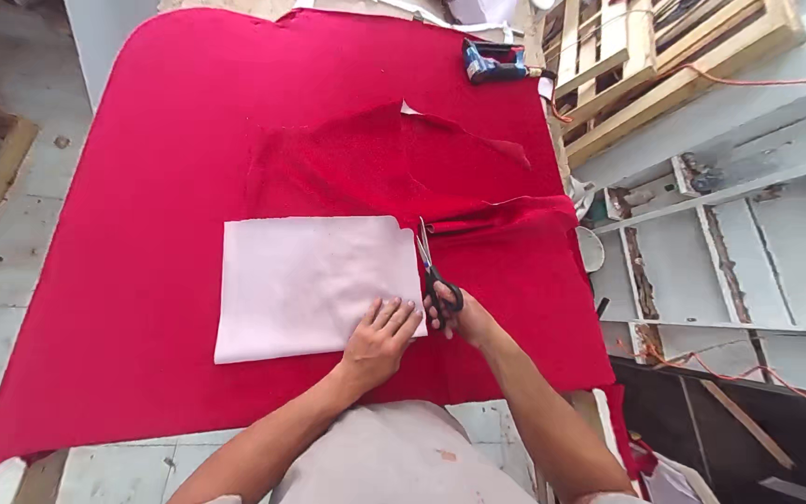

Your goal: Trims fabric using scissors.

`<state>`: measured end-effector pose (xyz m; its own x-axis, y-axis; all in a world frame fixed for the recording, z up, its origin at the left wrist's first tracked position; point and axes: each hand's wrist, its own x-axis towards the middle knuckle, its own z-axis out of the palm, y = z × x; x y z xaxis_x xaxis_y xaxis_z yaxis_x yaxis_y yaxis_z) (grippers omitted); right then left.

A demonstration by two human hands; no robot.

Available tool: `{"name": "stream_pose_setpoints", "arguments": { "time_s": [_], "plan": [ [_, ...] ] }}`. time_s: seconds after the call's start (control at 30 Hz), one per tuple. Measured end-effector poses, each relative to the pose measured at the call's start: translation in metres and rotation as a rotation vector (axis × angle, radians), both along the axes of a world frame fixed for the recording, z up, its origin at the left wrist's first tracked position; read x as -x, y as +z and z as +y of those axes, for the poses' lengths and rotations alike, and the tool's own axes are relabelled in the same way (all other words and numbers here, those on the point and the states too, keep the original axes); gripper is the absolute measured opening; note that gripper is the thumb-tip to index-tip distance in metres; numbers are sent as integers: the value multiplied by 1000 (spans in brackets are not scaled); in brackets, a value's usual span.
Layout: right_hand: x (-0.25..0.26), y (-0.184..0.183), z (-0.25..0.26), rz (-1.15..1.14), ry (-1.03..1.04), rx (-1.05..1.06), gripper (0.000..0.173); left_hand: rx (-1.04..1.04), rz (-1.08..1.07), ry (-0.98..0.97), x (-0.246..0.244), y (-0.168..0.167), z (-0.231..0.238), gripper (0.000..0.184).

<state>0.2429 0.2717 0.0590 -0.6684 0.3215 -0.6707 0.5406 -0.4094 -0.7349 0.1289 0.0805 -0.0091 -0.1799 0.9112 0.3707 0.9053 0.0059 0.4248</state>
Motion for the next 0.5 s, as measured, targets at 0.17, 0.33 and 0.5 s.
{"name": "stream_pose_setpoints", "arguments": {
  "time_s": [0.17, 0.33, 0.5],
  "plan": [
    [34, -1, 10, -31, -28, -39, 52, -9, 10, 10, -1, 0, 1, 38],
    [51, 2, 12, -48, -64, -64, 53, -16, 14, 12, -1, -1, 1, 37],
    [55, -1, 8, -20, -90, -141, 47, -16, 34, 6, -1, -2, 1, 36]
  ]
}}
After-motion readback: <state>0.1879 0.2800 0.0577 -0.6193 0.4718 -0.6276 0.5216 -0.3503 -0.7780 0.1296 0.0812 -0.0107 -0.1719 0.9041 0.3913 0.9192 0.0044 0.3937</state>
